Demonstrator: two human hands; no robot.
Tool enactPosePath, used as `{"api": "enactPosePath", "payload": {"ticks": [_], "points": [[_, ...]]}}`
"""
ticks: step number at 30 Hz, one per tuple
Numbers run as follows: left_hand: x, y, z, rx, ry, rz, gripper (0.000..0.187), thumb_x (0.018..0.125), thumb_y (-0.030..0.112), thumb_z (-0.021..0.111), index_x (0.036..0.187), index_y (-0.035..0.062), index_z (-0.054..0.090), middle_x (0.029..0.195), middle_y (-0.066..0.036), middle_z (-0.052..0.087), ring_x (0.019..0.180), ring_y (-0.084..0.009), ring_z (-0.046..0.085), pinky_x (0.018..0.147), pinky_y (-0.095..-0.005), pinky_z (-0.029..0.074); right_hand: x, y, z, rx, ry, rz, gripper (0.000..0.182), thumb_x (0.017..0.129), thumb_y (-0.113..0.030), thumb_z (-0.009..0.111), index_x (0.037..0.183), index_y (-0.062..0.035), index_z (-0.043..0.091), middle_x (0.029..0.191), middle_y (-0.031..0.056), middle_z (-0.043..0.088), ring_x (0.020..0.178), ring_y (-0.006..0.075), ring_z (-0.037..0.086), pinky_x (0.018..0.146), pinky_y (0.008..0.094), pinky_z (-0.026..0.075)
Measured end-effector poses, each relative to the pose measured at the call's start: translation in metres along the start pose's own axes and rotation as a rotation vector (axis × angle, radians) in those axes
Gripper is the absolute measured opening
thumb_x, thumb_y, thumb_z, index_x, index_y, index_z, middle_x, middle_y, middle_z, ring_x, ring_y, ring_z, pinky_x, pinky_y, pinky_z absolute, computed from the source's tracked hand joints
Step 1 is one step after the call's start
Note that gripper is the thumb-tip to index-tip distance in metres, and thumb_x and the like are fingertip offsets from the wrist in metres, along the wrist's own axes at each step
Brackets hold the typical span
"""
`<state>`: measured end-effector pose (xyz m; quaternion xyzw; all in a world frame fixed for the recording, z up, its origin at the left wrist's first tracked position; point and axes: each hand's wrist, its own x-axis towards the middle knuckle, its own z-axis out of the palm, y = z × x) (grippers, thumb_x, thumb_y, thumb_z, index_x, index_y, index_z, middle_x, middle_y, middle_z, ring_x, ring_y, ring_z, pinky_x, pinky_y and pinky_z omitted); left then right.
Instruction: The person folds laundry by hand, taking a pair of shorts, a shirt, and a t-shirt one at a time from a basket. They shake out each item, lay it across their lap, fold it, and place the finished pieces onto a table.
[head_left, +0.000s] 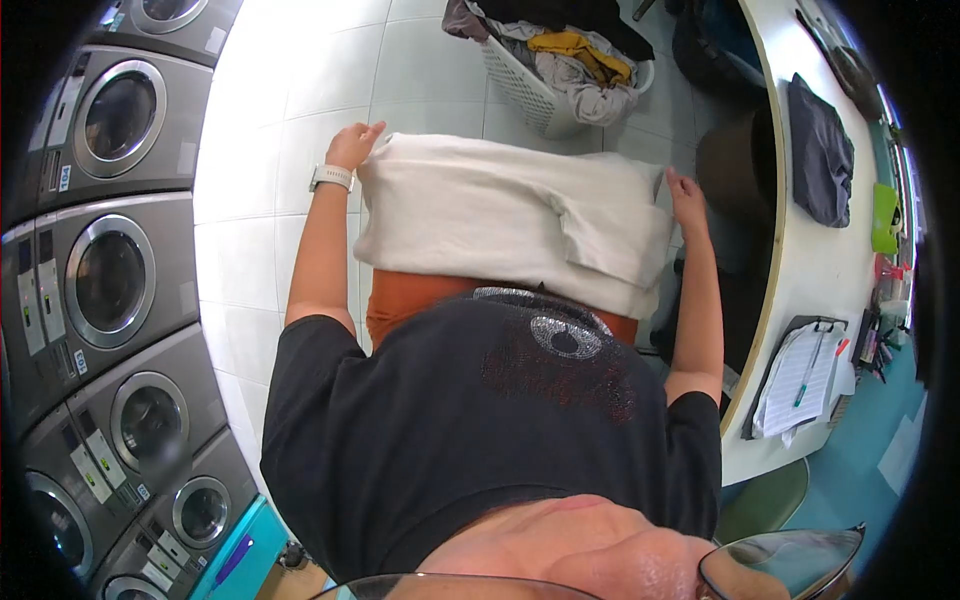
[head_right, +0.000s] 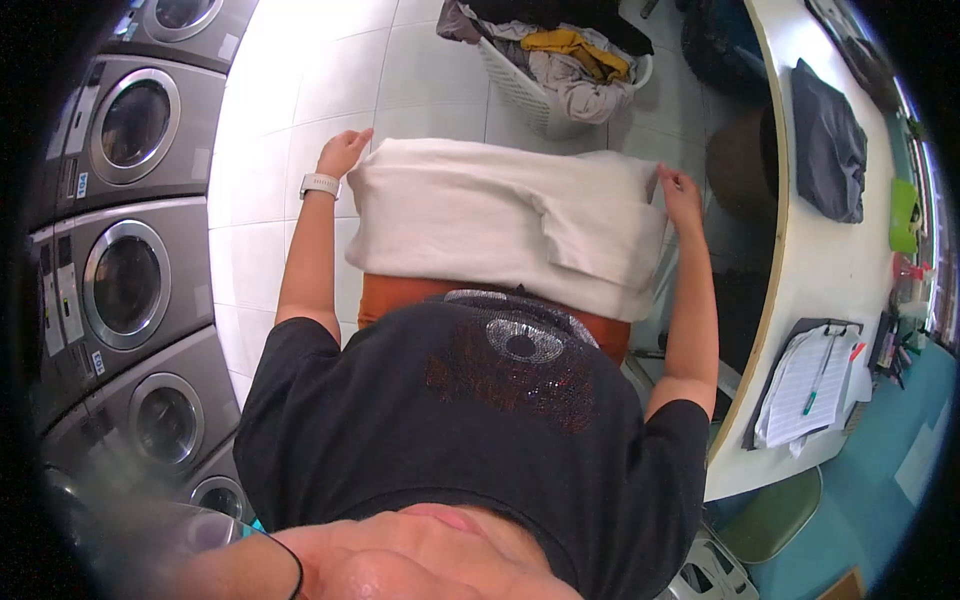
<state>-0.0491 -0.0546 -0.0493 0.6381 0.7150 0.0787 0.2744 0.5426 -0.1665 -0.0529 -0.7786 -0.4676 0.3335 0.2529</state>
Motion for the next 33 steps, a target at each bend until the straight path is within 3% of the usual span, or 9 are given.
{"api": "enactPosePath", "payload": {"ticks": [3,7,11,15,18,20,23,27,33], "points": [[0.045,-0.008,0.017,-0.054,-0.474,-0.461,0.088,0.075,0.078,0.038,0.122,0.0062,0.056,0.126,-0.021,0.05,0.118,-0.0329,0.047,0.095,-0.0399,0.038,0.058,0.003,0.009,0.118,-0.024,0.351,0.059,0.079,-0.058,0.059,0.096,-0.0013,0.063,0.093,0.0152,0.061,0.086,0.0274,0.057,0.08,0.0369,0.044],[0.044,0.022,0.025,-0.279,-0.769,-0.592,0.077,0.075,0.064,0.054,0.127,0.0073,0.051,0.122,-0.014,0.055,0.111,-0.0278,0.052,0.093,-0.037,0.04,0.106,0.002,0.038,-0.011,-0.24,0.663,0.085,0.076,-0.074,0.044,0.108,0.0017,0.06,0.103,0.0151,0.062,0.089,0.0253,0.058,0.08,0.0381,0.045],[0.08,0.027,0.039,-0.19,-0.849,-0.281,0.064,0.074,0.046,0.061,0.124,0.0069,0.052,0.115,-0.011,0.059,0.102,-0.0226,0.056,0.088,-0.035,0.043,0.16,0.032,0.052,-0.304,-0.325,0.602,0.075,0.077,-0.069,0.05,0.109,-0.0021,0.062,0.108,0.0119,0.063,0.096,0.0266,0.06,0.084,0.0453,0.044],[0.088,0.056,0.026,-0.299,-0.451,-0.409,0.041,0.074,0.016,0.061,0.111,0.0006,0.056,0.101,-0.015,0.061,0.091,-0.0208,0.058,0.081,-0.0336,0.046,0.131,0.002,0.045,-0.788,-0.365,0.569,0.075,0.073,-0.068,0.056,0.112,-0.0036,0.061,0.112,0.008,0.063,0.099,0.0261,0.06,0.085,0.0419,0.045],[0.111,0.049,0.027,-0.692,-0.392,-0.616,0.036,0.076,0.015,0.062,0.108,-0.0005,0.056,0.103,-0.016,0.06,0.092,-0.0235,0.058,0.084,-0.0343,0.045,0.141,0.033,0.025,-0.496,-0.907,0.613,0.068,0.077,-0.065,0.054,0.11,-0.0059,0.062,0.114,0.0089,0.062,0.101,0.0237,0.059,0.087,0.0397,0.046],[0.131,0.034,0.037,-0.932,-0.364,-0.592,0.045,0.074,0.025,0.068,0.108,-0.0024,0.057,0.09,-0.012,0.065,0.075,-0.0239,0.062,0.073,-0.0342,0.049,0.138,0.037,0.014,0.289,-0.584,0.669,0.059,0.082,-0.059,0.053,0.104,-0.0056,0.064,0.116,0.0107,0.06,0.103,0.0223,0.059,0.087,0.0394,0.047],[0.128,0.056,0.005,-0.71,-0.113,-0.485,0.046,0.072,0.018,0.071,0.11,-0.0042,0.057,0.109,-0.016,0.06,0.1,-0.0253,0.056,0.089,-0.0338,0.043,0.123,0.003,-0.005,0.862,-0.36,0.641,0.054,0.085,-0.055,0.051,0.103,-0.0053,0.062,0.105,0.0102,0.065,0.095,0.0203,0.061,0.086,0.0374,0.047],[0.179,0.0,-0.004,-0.92,-0.162,-0.398,0.043,0.073,0.015,0.071,0.109,-0.0047,0.058,0.105,-0.016,0.061,0.096,-0.0247,0.058,0.084,-0.0333,0.046,0.1,-0.028,-0.025,0.865,-0.538,0.774,0.048,0.084,-0.05,0.057,0.105,-0.007,0.062,0.101,0.01,0.065,0.089,0.02,0.062,0.08,0.0353,0.05],[0.12,0.046,-0.075,-0.737,0.03,-0.143,0.034,0.073,0.016,0.074,0.102,0.0008,0.063,0.071,0.0,0.059,0.057,-0.0063,0.048,0.051,-0.0222,0.04,0.111,-0.04,-0.041,0.641,-0.07,0.203,0.02,0.082,-0.025,0.067,0.097,-0.0119,0.063,0.083,-0.001,0.064,0.07,0.0108,0.057,0.063,0.0279,0.047]]}}
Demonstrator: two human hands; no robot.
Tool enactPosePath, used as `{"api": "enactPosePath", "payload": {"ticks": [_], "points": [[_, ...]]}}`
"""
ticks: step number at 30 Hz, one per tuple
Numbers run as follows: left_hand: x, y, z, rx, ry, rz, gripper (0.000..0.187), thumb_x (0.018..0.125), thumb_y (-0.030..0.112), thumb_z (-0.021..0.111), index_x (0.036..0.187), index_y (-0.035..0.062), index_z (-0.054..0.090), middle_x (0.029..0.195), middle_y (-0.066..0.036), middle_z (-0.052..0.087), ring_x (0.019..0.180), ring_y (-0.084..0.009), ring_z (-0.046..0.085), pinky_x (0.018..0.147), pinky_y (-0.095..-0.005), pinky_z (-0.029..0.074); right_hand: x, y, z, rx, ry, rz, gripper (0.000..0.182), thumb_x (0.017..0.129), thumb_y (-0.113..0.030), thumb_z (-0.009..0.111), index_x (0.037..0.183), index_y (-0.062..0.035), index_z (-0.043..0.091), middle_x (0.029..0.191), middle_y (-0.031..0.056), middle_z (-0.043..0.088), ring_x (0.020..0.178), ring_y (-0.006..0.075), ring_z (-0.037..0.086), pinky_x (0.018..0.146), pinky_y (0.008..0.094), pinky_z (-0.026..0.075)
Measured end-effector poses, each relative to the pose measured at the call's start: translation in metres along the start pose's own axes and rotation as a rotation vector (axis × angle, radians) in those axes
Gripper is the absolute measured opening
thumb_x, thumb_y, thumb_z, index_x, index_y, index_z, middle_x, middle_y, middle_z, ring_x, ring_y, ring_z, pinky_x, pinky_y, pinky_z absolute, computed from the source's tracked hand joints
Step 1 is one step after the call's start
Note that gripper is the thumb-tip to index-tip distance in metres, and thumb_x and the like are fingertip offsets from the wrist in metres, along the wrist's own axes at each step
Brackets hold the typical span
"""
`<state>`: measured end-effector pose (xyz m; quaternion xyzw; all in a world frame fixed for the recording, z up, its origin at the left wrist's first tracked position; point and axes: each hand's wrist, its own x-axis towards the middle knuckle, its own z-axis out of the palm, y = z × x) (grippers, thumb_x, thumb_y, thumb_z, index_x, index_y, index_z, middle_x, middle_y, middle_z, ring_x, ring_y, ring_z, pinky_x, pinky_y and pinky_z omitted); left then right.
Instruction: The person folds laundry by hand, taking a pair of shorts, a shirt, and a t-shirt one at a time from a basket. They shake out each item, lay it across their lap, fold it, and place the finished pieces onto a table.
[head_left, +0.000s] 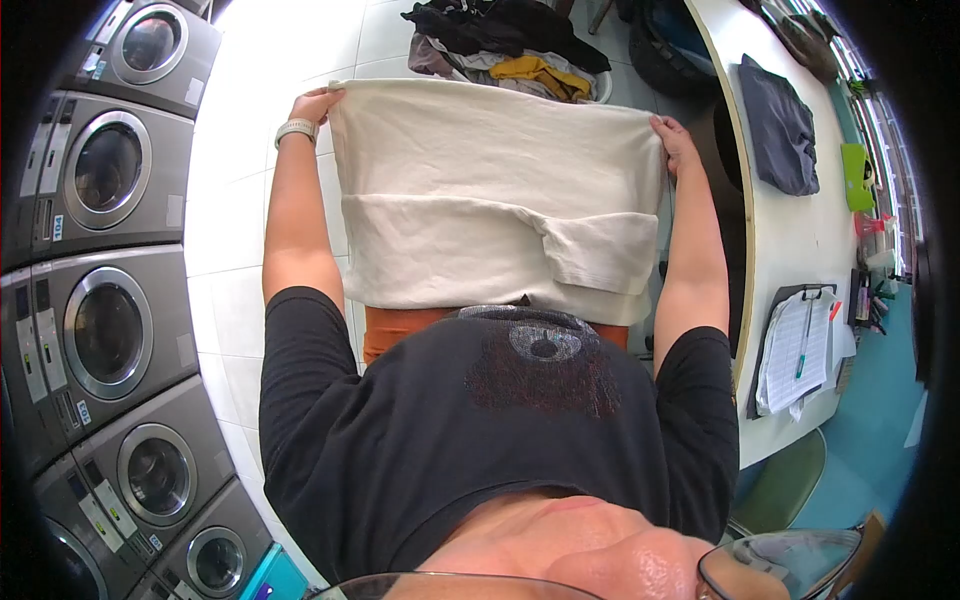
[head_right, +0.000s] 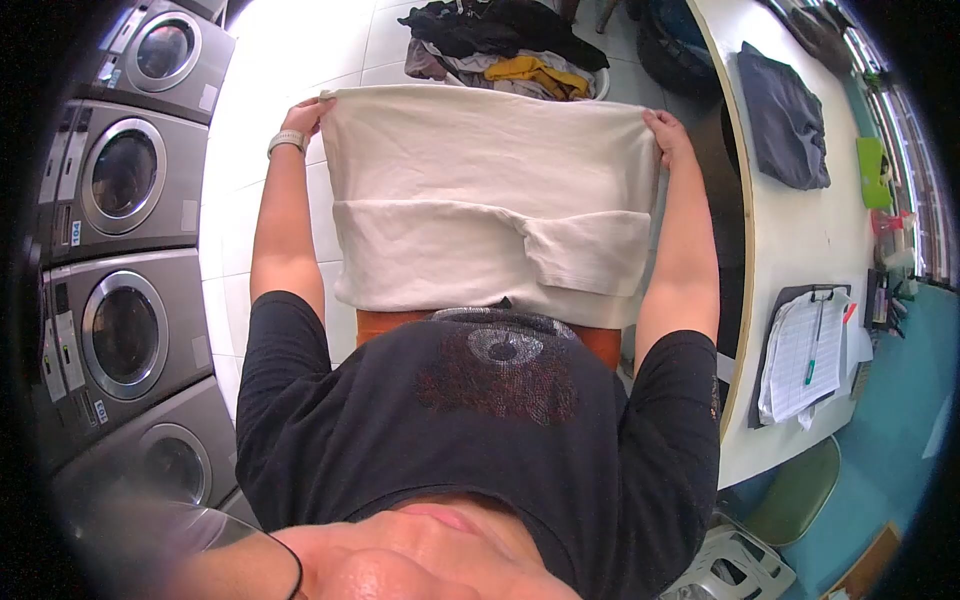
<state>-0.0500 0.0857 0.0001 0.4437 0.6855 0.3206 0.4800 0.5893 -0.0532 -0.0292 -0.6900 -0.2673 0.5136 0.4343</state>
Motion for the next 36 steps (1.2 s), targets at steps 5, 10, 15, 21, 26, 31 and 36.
{"api": "enactPosePath", "payload": {"ticks": [5,10,15,21,26,31,36], "points": [[-0.047,0.028,-0.017,0.089,-0.059,-0.033,0.03,0.077,0.013,0.07,0.104,0.0017,0.061,0.079,0.0,0.061,0.06,-0.0056,0.052,0.05,-0.0164,0.039,-0.015,-0.015,0.007,0.094,-0.038,-0.344,0.015,0.083,-0.017,0.065,0.094,-0.0072,0.064,0.081,-0.003,0.06,0.072,0.0078,0.054,0.065,0.0214,0.043],[-0.128,0.001,-0.037,-0.376,-0.168,0.25,0.024,0.084,0.001,0.054,0.106,-0.0081,0.056,0.096,-0.013,0.061,0.087,-0.0203,0.063,0.077,-0.0292,0.053,-0.099,-0.005,-0.018,0.173,-0.102,-0.511,0.013,0.085,-0.004,0.051,0.09,-0.0052,0.063,0.089,0.0016,0.061,0.085,0.0109,0.055,0.078,0.024,0.042],[-0.208,-0.108,-0.065,-0.382,-0.269,0.315,0.023,0.074,-0.007,0.05,0.086,0.0053,0.066,0.12,-0.01,0.056,0.106,-0.0196,0.054,0.086,-0.0272,0.045,-0.214,0.082,-0.048,0.006,-0.088,-0.509,0.017,0.077,0.007,0.048,0.076,-0.0056,0.059,0.113,0.0073,0.06,0.115,0.0197,0.049,0.101,0.0342,0.032],[-0.237,-0.144,-0.024,0.233,0.039,0.281,0.023,0.08,-0.006,0.047,0.089,0.0042,0.066,0.12,-0.011,0.054,0.101,-0.0157,0.054,0.081,-0.0263,0.045,-0.247,0.11,-0.02,-0.599,0.116,-0.656,0.016,0.079,0.002,0.049,0.086,-0.004,0.063,0.108,0.0091,0.062,0.104,0.0226,0.054,0.093,0.0321,0.038],[-0.263,-0.064,0.077,0.082,-0.276,0.451,0.018,0.089,0.009,0.053,0.104,0.0007,0.061,0.101,-0.006,0.062,0.087,-0.0118,0.058,0.075,-0.0231,0.046,-0.239,0.062,0.046,-0.438,0.145,-0.568,0.023,0.087,-0.019,0.055,0.102,-0.0021,0.06,0.097,0.0118,0.062,0.087,0.0282,0.06,0.079,0.0345,0.046],[-0.295,-0.035,0.2,-0.148,-0.596,0.266,0.036,0.086,0.024,0.062,0.112,0.0003,0.054,0.096,-0.007,0.061,0.082,-0.0111,0.055,0.073,-0.0231,0.046,-0.224,0.05,0.072,-0.854,0.15,-0.359,0.023,0.089,-0.024,0.055,0.098,-0.0026,0.057,0.087,0.0153,0.059,0.08,0.0271,0.059,0.072,0.0343,0.046],[-0.286,-0.017,0.228,0.189,-0.71,0.472,0.031,0.08,0.026,0.068,0.098,0.0041,0.054,0.079,-0.004,0.056,0.071,-0.0086,0.052,0.063,-0.023,0.043,-0.25,0.052,0.068,-0.501,0.266,-0.682,0.022,0.091,-0.025,0.052,0.088,-0.0032,0.051,0.075,0.0185,0.055,0.073,0.031,0.058,0.066,0.038,0.044]]}}
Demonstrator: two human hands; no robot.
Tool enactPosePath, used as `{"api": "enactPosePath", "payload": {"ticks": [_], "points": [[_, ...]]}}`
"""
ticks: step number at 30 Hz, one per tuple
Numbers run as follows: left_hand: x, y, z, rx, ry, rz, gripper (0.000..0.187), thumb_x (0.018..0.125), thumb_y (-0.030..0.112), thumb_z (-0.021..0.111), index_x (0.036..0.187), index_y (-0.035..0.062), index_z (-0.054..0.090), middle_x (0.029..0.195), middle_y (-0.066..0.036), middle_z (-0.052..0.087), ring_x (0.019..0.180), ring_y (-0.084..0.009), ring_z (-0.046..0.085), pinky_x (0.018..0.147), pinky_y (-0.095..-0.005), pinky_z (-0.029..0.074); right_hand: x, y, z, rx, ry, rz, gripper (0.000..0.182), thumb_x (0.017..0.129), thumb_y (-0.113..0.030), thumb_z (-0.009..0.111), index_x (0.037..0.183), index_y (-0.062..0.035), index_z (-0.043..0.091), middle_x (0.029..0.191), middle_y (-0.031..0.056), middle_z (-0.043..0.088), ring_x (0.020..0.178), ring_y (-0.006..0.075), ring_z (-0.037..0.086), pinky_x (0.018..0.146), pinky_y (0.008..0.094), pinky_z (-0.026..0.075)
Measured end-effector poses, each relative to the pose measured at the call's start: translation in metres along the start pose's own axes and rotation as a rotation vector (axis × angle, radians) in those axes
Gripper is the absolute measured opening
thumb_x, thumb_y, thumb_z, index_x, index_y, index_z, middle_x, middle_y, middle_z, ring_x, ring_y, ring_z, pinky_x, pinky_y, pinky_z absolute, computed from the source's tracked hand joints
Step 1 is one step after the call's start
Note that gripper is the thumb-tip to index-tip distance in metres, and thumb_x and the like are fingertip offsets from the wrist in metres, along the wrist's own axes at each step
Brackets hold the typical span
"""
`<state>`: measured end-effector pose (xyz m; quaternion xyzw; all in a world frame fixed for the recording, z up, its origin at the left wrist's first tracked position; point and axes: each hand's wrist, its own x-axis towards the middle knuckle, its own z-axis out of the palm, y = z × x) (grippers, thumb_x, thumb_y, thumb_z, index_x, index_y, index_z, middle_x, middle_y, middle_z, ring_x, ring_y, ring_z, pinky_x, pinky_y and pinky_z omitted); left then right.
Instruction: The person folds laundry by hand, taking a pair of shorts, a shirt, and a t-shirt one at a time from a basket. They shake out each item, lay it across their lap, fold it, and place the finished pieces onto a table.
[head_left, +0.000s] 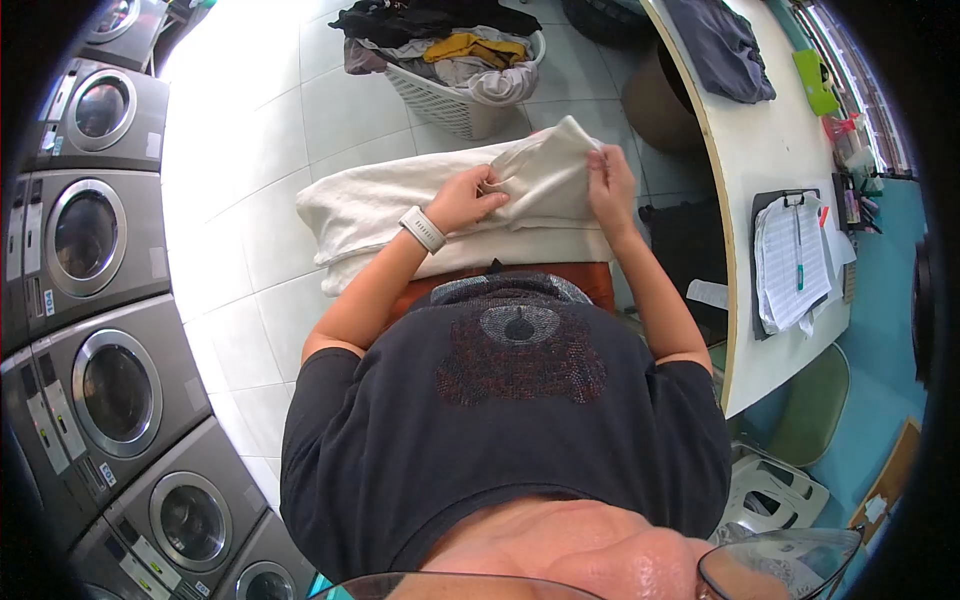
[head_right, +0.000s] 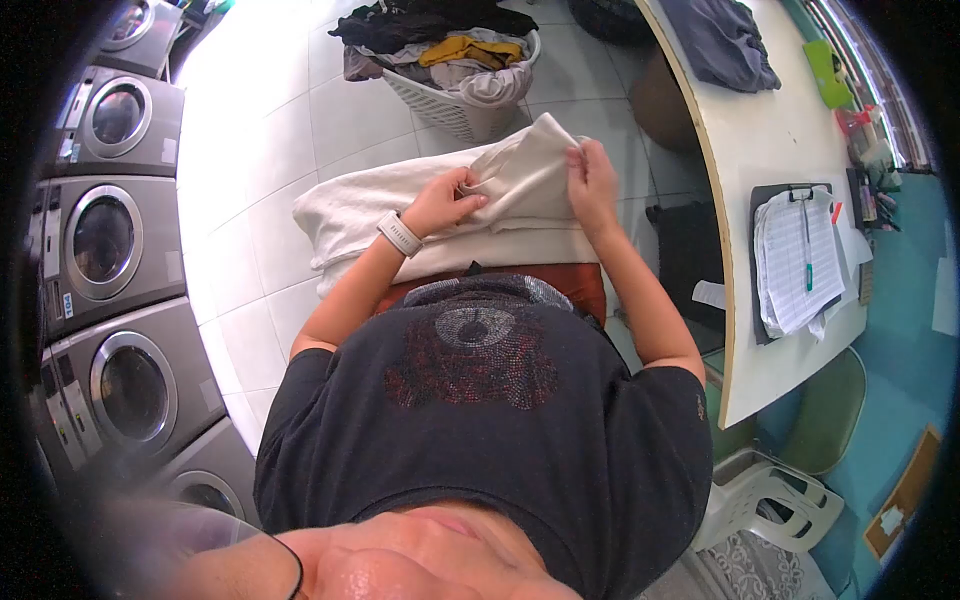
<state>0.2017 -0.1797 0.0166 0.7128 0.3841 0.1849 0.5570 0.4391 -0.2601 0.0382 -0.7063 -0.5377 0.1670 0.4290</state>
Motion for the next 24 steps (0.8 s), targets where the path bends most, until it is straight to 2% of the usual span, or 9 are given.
{"api": "enactPosePath", "payload": {"ticks": [2,7,11,13,16,19,20,22,24], "points": [[0.001,0.005,-0.003,0.022,-0.015,0.139,0.023,0.08,0.018,0.067,0.085,0.0047,0.049,0.067,0.001,0.05,0.059,-0.006,0.046,0.054,-0.0229,0.039,-0.016,-0.017,-0.018,-0.033,0.211,-0.009,0.022,0.092,-0.025,0.051,0.087,-0.0038,0.049,0.071,0.0173,0.055,0.069,0.0357,0.058,0.063,0.0398,0.044],[0.012,-0.01,-0.006,-0.417,-0.181,-0.031,0.019,0.084,0.012,0.061,0.096,0.004,0.049,0.07,-0.001,0.052,0.062,-0.0079,0.051,0.046,-0.0241,0.042,-0.026,0.016,-0.011,-0.253,0.091,0.15,0.026,0.094,-0.028,0.044,0.089,-0.0039,0.05,0.078,0.0206,0.059,0.073,0.0397,0.059,0.064,0.0465,0.045],[0.011,-0.031,-0.002,-0.432,0.113,-0.184,0.036,0.088,0.012,0.055,0.119,0.0017,0.041,0.091,-0.008,0.056,0.073,-0.0107,0.055,0.059,-0.027,0.049,-0.014,0.046,-0.005,-0.6,-0.31,0.35,0.038,0.094,-0.037,0.034,0.095,-0.0037,0.052,0.087,0.0222,0.062,0.082,0.0415,0.06,0.072,0.0517,0.045],[-0.008,-0.031,-0.012,-0.365,0.19,-0.074,0.038,0.088,0.014,0.056,0.121,0.0001,0.043,0.1,-0.013,0.056,0.083,-0.0163,0.058,0.07,-0.0309,0.05,-0.001,0.057,-0.005,-0.626,-0.278,0.391,0.042,0.094,-0.04,0.034,0.099,-0.0028,0.052,0.089,0.0211,0.062,0.085,0.042,0.059,0.077,0.0502,0.045],[-0.037,-0.04,-0.045,0.293,0.492,0.205,0.038,0.086,0.019,0.057,0.119,0.001,0.05,0.117,-0.019,0.053,0.11,-0.0332,0.05,0.093,-0.0395,0.04,0.028,0.084,-0.003,-0.445,-0.07,0.589,0.051,0.092,-0.047,0.035,0.11,-0.0024,0.049,0.106,0.0217,0.059,0.099,0.0398,0.056,0.085,0.0483,0.043],[-0.066,-0.063,-0.075,0.791,0.667,0.025,0.052,0.087,0.036,0.053,0.13,0.0073,0.042,0.135,-0.017,0.039,0.128,-0.0334,0.031,0.104,-0.0471,0.023,0.063,0.125,0.017,-0.321,-0.09,0.872,0.065,0.086,-0.058,0.039,0.121,-0.0041,0.045,0.115,0.0206,0.056,0.105,0.0366,0.055,0.091,0.0455,0.04],[-0.08,-0.069,-0.078,0.859,0.632,-0.201,0.062,0.086,0.045,0.051,0.136,0.0113,0.035,0.144,-0.017,0.026,0.133,-0.0363,0.022,0.104,-0.0532,0.021,0.066,0.142,0.025,-0.194,-0.095,0.835,0.056,0.085,-0.056,0.047,0.108,-0.005,0.053,0.109,0.0164,0.059,0.101,0.0314,0.056,0.086,0.0414,0.043],[-0.093,-0.078,-0.083,0.866,0.536,-0.524,0.069,0.085,0.052,0.048,0.14,0.0135,0.031,0.147,-0.017,0.019,0.135,-0.0383,0.017,0.104,-0.057,0.019,0.069,0.156,0.035,0.593,0.006,0.79,0.016,0.089,-0.015,0.056,0.102,-0.0074,0.06,0.09,0.0031,0.059,0.085,0.0125,0.052,0.074,0.0275,0.044],[-0.101,-0.072,-0.083,0.827,0.551,-0.539,0.071,0.084,0.054,0.048,0.14,0.0133,0.03,0.147,-0.017,0.018,0.135,-0.0386,0.016,0.103,-0.0582,0.019,0.072,0.16,0.022,0.613,0.147,0.735,0.014,0.089,-0.014,0.055,0.101,-0.0079,0.061,0.087,0.0021,0.058,0.082,0.0118,0.052,0.071,0.0271,0.044]]}}
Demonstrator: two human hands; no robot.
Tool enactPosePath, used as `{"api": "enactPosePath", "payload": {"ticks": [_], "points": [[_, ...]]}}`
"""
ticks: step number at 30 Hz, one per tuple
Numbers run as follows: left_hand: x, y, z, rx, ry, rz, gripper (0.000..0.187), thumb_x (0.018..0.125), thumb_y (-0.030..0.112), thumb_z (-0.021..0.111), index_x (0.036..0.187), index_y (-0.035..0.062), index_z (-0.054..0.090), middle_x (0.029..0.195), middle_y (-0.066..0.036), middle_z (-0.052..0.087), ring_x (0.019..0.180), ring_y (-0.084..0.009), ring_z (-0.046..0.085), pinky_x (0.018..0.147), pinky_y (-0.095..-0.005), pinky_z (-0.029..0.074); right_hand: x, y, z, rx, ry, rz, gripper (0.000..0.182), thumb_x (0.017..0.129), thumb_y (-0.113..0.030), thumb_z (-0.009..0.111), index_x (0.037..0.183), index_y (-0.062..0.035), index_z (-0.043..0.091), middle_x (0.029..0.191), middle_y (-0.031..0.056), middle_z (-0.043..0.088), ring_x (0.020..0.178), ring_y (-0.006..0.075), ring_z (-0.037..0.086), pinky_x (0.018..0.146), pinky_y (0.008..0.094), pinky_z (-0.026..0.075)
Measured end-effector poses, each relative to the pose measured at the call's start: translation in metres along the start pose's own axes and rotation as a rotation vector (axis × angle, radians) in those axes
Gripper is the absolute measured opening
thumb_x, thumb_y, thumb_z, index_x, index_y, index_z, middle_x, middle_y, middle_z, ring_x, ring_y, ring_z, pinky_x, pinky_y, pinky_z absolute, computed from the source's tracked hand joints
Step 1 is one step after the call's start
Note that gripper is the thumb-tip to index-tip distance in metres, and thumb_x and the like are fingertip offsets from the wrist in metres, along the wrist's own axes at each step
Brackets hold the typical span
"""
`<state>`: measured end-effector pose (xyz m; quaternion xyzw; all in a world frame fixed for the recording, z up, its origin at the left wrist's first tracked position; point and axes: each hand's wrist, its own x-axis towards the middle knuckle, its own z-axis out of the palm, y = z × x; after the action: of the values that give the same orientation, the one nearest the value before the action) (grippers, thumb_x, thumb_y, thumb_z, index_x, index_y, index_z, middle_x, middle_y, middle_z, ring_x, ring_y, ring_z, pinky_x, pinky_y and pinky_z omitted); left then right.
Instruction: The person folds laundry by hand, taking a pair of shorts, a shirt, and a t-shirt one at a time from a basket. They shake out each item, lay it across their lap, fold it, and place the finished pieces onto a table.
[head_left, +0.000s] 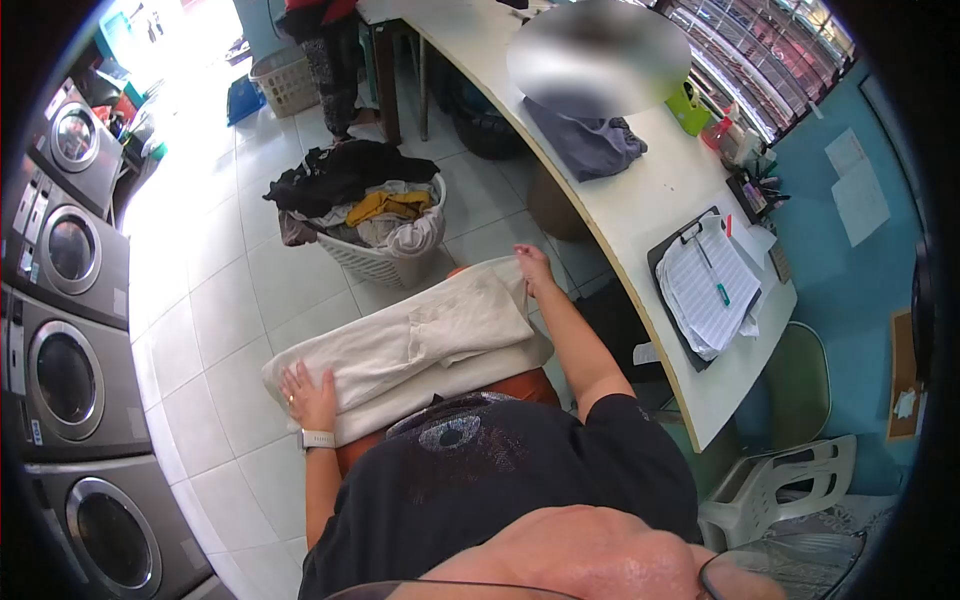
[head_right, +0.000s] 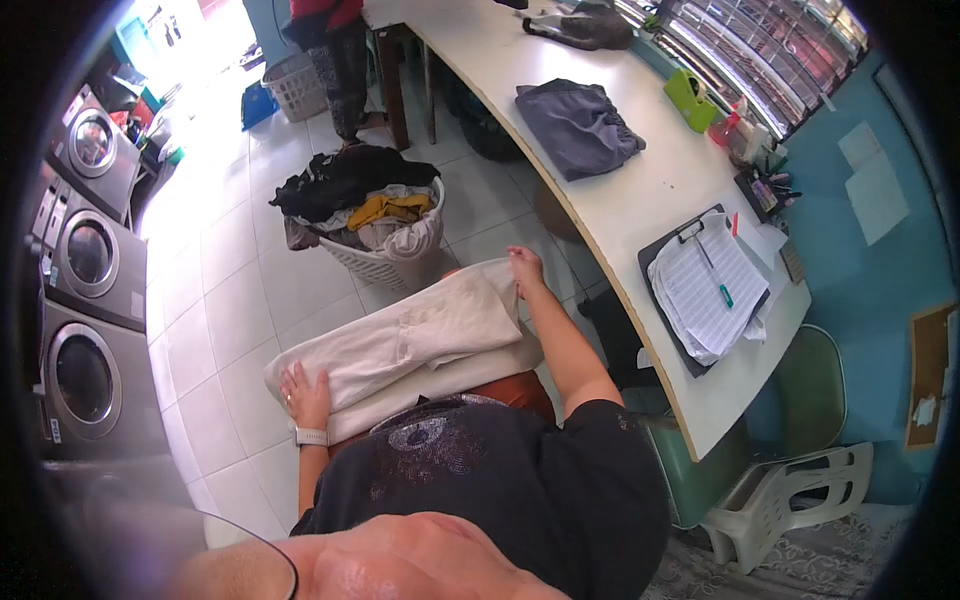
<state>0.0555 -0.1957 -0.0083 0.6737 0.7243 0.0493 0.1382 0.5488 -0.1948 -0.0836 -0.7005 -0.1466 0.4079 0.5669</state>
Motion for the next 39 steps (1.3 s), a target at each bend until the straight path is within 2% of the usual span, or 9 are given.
{"api": "enactPosePath", "payload": {"ticks": [6,12,17,25,28,31,33,34,39], "points": [[0.01,-0.02,0.009,-0.103,-0.023,-0.026,0.074,0.084,0.055,0.049,0.14,0.0123,0.028,0.147,-0.02,0.015,0.135,-0.0381,0.015,0.106,-0.0527,0.02,0.004,0.014,-0.013,-0.416,0.008,0.249,0.019,0.09,-0.022,0.053,0.104,-0.012,0.06,0.094,0.0065,0.059,0.085,0.0193,0.055,0.074,0.0333,0.046],[0.021,-0.081,0.036,-0.782,-0.018,-0.178,0.077,0.086,0.053,0.048,0.137,-0.0007,0.028,0.14,-0.023,0.028,0.13,-0.0316,0.028,0.106,-0.0382,0.025,-0.118,-0.068,0.054,-1.178,0.124,-0.594,0.042,0.093,-0.039,0.04,0.131,-0.0223,0.043,0.14,0.0084,0.035,0.129,0.0282,0.032,0.097,0.0619,0.026],[0.004,-0.104,0.01,-0.873,-0.466,-0.621,0.067,0.089,0.045,0.052,0.128,-0.0073,0.039,0.124,-0.018,0.05,0.109,-0.028,0.053,0.091,-0.0385,0.043,-0.216,-0.025,0.106,-1.245,-0.609,-1.207,0.058,0.086,-0.054,0.044,0.136,-0.0266,0.038,0.147,0.0085,0.025,0.137,0.0347,0.013,0.101,0.0683,0.005],[0.0,-0.058,-0.06,-1.63,-0.303,-0.171,0.05,0.084,0.012,0.055,0.129,-0.001,0.038,0.124,-0.015,0.05,0.111,-0.0278,0.053,0.092,-0.0402,0.046,-0.202,-0.007,0.106,-1.583,-1.055,-0.951,0.06,0.085,-0.055,0.045,0.137,-0.0263,0.038,0.147,0.0085,0.026,0.137,0.034,0.014,0.105,0.0611,0.002],[-0.005,0.032,-0.101,-1.678,-0.338,0.131,0.045,0.086,0.006,0.05,0.128,-0.0005,0.037,0.118,-0.015,0.053,0.106,-0.0257,0.055,0.09,-0.0382,0.047,-0.169,-0.01,0.089,-1.051,-1.176,-0.757,0.061,0.087,-0.053,0.043,0.138,-0.0215,0.036,0.145,0.0083,0.029,0.134,0.0356,0.023,0.107,0.0572,0.011],[-0.013,0.112,-0.079,-1.624,-0.531,0.35,0.05,0.091,0.009,0.05,0.136,0.0056,0.029,0.105,-0.009,0.055,0.092,-0.0158,0.058,0.078,-0.031,0.052,-0.164,-0.074,0.05,0.357,-1.005,0.297,0.072,0.088,-0.063,0.028,0.139,-0.0124,0.032,0.14,0.0112,0.037,0.125,0.0281,0.041,0.102,0.0477,0.031],[-0.045,0.185,-0.098,-1.604,-0.916,0.603,0.055,0.095,0.017,0.046,0.141,0.0102,0.019,0.111,-0.009,0.05,0.091,-0.0167,0.058,0.082,-0.0333,0.05,-0.146,-0.083,0.012,0.646,-1.221,0.338,0.08,0.085,-0.07,0.023,0.138,-0.0108,0.033,0.138,0.0143,0.038,0.123,0.0284,0.043,0.102,0.0444,0.033],[-0.051,0.202,-0.092,-1.537,-1.05,0.647,0.055,0.095,0.019,0.045,0.142,0.0099,0.017,0.115,-0.011,0.048,0.094,-0.0172,0.057,0.086,-0.0361,0.048,-0.153,-0.09,-0.001,0.646,-0.98,0.393,0.078,0.086,-0.067,0.026,0.136,-0.007,0.035,0.136,0.0147,0.041,0.121,0.0281,0.045,0.101,0.0419,0.035],[-0.008,0.2,-0.048,-1.534,-1.03,0.35,0.044,0.094,0.019,0.047,0.133,0.0065,0.031,0.105,-0.008,0.054,0.09,-0.016,0.055,0.081,-0.0325,0.048,-0.12,-0.046,-0.047,0.452,-0.627,0.355,0.064,0.091,-0.052,0.041,0.128,0.0003,0.043,0.124,0.0142,0.053,0.112,0.0248,0.053,0.098,0.0379,0.041]]}}
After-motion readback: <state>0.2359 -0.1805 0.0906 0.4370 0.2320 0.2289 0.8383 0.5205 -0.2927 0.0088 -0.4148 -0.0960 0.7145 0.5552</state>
